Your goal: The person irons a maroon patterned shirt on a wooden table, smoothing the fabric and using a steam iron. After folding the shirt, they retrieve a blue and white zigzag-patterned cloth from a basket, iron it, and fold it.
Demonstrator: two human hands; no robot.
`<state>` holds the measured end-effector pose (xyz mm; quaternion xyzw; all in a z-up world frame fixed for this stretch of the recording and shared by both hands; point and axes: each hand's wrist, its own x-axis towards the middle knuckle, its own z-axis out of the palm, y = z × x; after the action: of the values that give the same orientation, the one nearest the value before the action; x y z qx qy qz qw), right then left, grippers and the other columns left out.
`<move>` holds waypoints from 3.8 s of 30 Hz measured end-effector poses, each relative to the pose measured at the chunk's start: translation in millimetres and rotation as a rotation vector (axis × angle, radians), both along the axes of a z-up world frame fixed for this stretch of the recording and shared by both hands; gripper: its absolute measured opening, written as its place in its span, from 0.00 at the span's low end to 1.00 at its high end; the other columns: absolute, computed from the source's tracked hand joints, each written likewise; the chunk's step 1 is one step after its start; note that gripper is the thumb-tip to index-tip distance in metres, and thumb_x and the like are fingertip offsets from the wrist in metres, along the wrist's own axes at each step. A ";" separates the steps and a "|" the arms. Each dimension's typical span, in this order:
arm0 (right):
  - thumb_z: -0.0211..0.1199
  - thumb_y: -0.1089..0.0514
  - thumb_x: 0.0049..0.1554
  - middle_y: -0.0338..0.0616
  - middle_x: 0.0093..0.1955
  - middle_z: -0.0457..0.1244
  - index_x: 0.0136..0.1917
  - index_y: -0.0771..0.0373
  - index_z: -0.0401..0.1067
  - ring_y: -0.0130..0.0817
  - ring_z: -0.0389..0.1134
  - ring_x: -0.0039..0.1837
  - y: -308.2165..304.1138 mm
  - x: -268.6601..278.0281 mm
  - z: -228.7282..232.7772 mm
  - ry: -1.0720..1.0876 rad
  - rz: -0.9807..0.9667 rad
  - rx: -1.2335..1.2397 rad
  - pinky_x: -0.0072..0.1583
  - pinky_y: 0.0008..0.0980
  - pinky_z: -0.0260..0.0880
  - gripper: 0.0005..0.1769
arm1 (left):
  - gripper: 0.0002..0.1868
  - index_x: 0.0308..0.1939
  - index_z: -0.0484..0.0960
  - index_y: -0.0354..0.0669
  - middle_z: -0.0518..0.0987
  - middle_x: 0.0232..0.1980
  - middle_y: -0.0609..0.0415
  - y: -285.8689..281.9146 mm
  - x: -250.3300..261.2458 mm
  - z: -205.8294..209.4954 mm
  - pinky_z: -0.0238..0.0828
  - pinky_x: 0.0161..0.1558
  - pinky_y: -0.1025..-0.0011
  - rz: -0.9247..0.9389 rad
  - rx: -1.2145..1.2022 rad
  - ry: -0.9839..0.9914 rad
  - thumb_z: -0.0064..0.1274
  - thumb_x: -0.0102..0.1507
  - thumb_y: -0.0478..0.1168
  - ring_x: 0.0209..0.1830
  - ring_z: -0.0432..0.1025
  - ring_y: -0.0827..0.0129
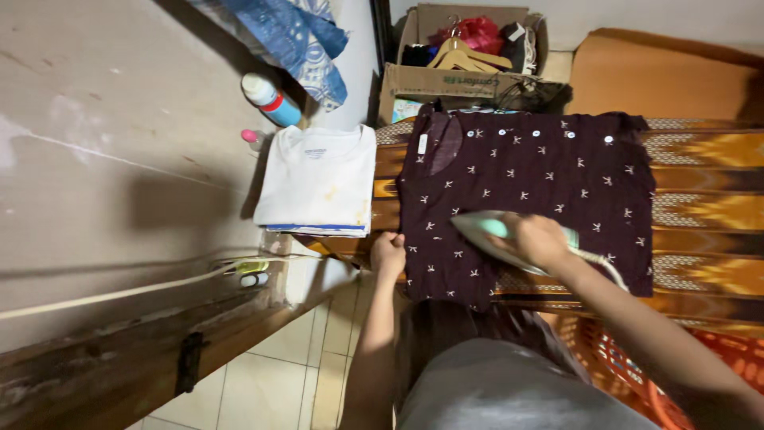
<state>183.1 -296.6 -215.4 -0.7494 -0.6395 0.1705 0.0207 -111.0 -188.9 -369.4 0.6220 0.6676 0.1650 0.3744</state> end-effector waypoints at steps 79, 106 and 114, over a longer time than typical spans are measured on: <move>0.64 0.34 0.56 0.60 0.41 0.70 0.53 0.56 0.74 0.60 0.73 0.47 119.2 68.5 9.3 0.015 -0.214 0.081 0.52 0.54 0.73 0.25 | 0.43 0.78 0.58 0.47 0.51 0.82 0.42 -12.9 99.1 69.7 0.31 0.76 0.39 -0.524 0.440 0.388 0.46 0.65 0.64 0.82 0.42 0.45; 0.64 0.36 0.59 0.65 0.43 0.69 0.52 0.66 0.68 0.65 0.72 0.47 92.7 91.2 -8.5 -0.030 -0.532 0.157 0.50 0.57 0.73 0.30 | 0.43 0.79 0.56 0.48 0.47 0.83 0.43 -14.5 99.5 64.4 0.29 0.76 0.40 -0.550 0.449 0.442 0.43 0.66 0.65 0.83 0.40 0.46; 0.63 0.34 0.59 0.67 0.45 0.69 0.52 0.65 0.68 0.66 0.72 0.49 29.3 111.5 12.7 -0.029 -0.681 0.007 0.52 0.58 0.72 0.30 | 0.44 0.80 0.54 0.48 0.46 0.83 0.43 -13.0 99.9 64.2 0.29 0.76 0.40 -0.563 0.406 0.447 0.42 0.66 0.65 0.83 0.39 0.46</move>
<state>294.6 -267.3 -202.8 -0.9222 -0.3534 0.1408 0.0700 -11.0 -201.9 -305.2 0.8620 0.4903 0.0454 0.1203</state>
